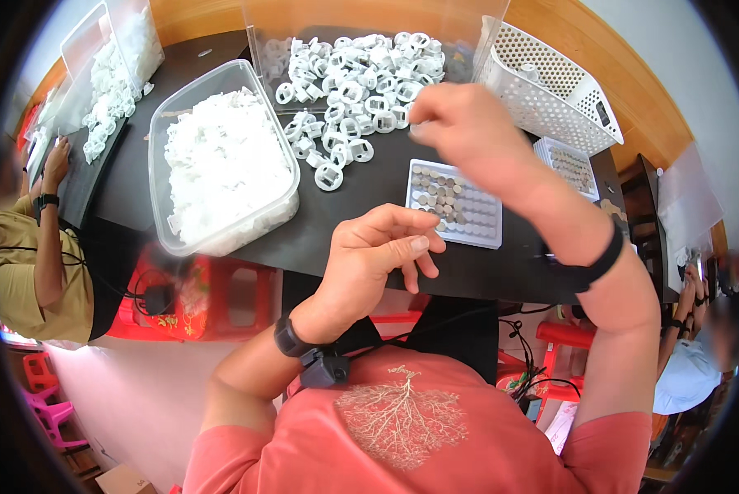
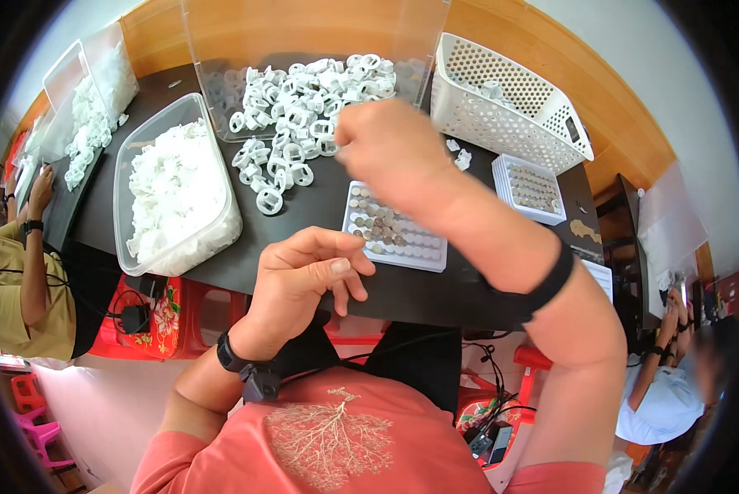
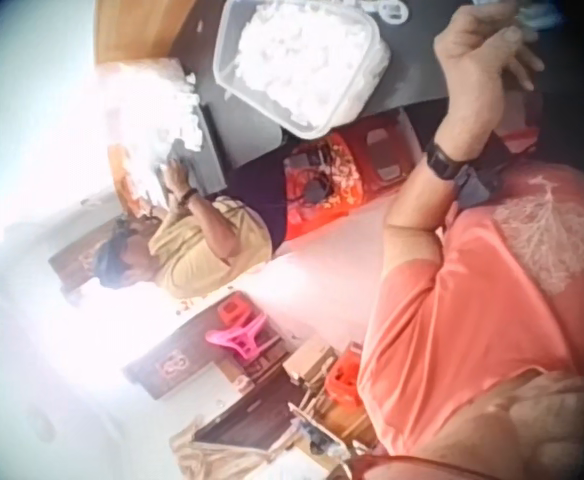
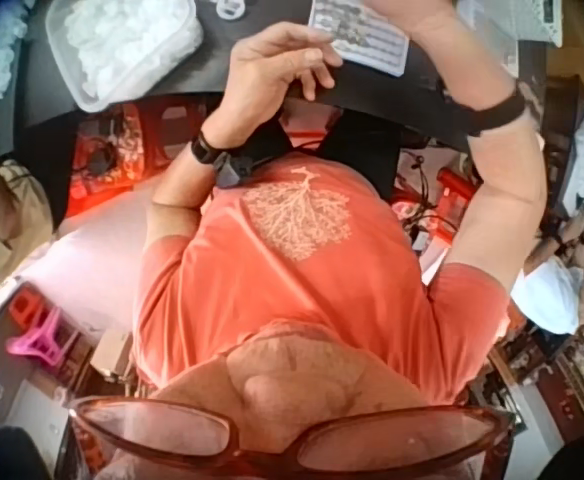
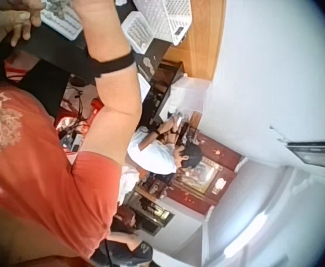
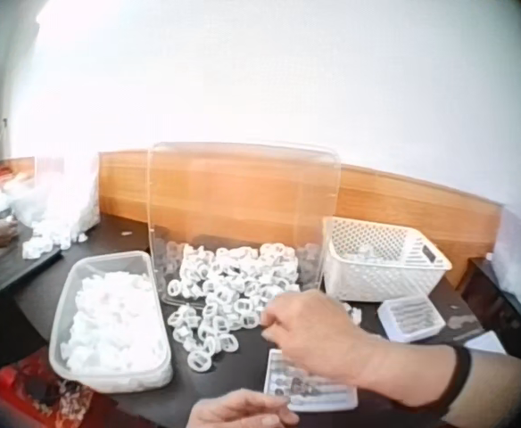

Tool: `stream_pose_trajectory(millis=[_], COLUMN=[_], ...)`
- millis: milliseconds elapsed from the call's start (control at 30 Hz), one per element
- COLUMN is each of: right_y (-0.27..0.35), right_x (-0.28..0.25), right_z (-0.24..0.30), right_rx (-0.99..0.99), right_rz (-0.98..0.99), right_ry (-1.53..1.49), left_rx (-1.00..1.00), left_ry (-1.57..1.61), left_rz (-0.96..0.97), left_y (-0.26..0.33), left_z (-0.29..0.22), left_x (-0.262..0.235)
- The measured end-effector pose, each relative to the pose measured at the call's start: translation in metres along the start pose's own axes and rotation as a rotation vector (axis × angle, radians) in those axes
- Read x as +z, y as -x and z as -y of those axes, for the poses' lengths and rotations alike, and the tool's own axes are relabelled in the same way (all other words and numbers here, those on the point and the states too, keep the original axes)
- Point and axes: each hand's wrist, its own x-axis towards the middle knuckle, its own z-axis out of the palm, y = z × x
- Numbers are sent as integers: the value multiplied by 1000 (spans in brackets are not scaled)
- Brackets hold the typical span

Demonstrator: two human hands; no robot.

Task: Assembling small white plastic components by inserting internal parts at a workbench.

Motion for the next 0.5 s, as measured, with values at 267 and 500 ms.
stream_pose_trajectory(millis=[267, 500], right_y=[-39, -3], right_x=[64, 3], right_z=[4, 7], right_rx=[-63, -12], right_rz=[160, 205], right_ry=[286, -3], left_rx=[15, 10], left_ry=[120, 240], left_rz=[65, -17], left_y=[0, 1], left_z=[1, -1], left_x=[-7, -8])
